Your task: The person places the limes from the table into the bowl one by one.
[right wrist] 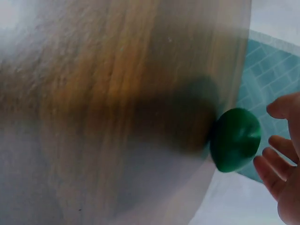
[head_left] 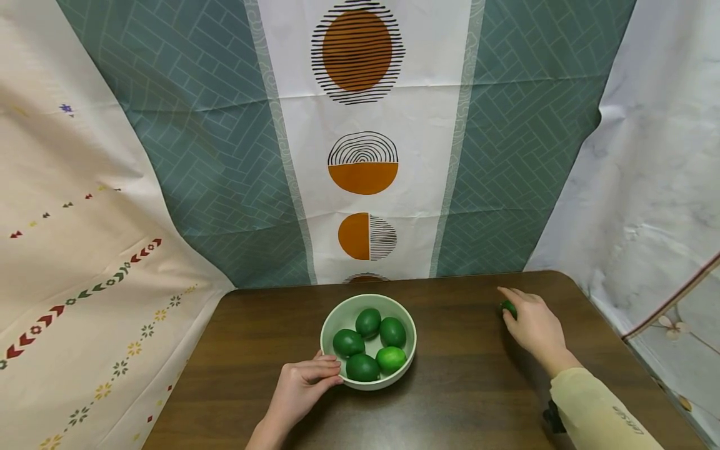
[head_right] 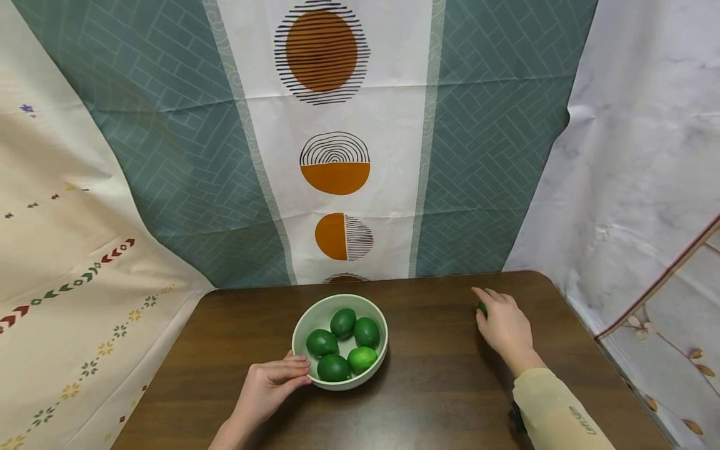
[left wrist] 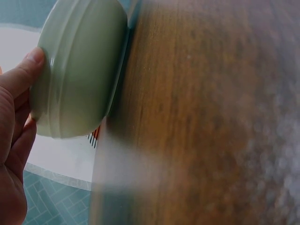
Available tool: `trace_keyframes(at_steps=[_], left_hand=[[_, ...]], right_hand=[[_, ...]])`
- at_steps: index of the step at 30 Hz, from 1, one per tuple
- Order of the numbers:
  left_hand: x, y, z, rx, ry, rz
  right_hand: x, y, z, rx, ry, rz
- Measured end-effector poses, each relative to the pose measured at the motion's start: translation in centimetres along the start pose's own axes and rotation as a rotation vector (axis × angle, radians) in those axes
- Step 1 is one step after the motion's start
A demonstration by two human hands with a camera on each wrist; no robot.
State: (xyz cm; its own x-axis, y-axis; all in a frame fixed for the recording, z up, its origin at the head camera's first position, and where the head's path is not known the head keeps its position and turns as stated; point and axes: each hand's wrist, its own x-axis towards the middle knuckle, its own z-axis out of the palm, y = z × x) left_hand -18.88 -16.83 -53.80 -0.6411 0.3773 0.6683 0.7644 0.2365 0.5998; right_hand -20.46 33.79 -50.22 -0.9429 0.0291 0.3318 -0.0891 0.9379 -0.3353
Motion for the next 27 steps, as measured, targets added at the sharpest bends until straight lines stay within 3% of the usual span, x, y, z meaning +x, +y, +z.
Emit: trace_keyframes(at_steps=[6, 15, 20, 27], left_hand=[[0.0, -0.1, 0.0, -0.003, 0.005, 0.038], [0.1, -0.1, 0.0, -0.002, 0.007, 0.031], [0.1, 0.1, 0.1, 0.002, 0.006, 0.013], [0.1, 0.0, 0.1, 0.005, 0.012, 0.042]], right_hand=[[-0.2, 1.3, 0.4, -0.038, -0.044, 0.015], [0.0, 2.8, 0.9, -0.042, -0.127, 0.071], [-0.1, 3.4, 1.0, -0.028, -0.132, 0.093], [-0.2, 3.7, 0.6, -0.008, -0.136, 0.091]])
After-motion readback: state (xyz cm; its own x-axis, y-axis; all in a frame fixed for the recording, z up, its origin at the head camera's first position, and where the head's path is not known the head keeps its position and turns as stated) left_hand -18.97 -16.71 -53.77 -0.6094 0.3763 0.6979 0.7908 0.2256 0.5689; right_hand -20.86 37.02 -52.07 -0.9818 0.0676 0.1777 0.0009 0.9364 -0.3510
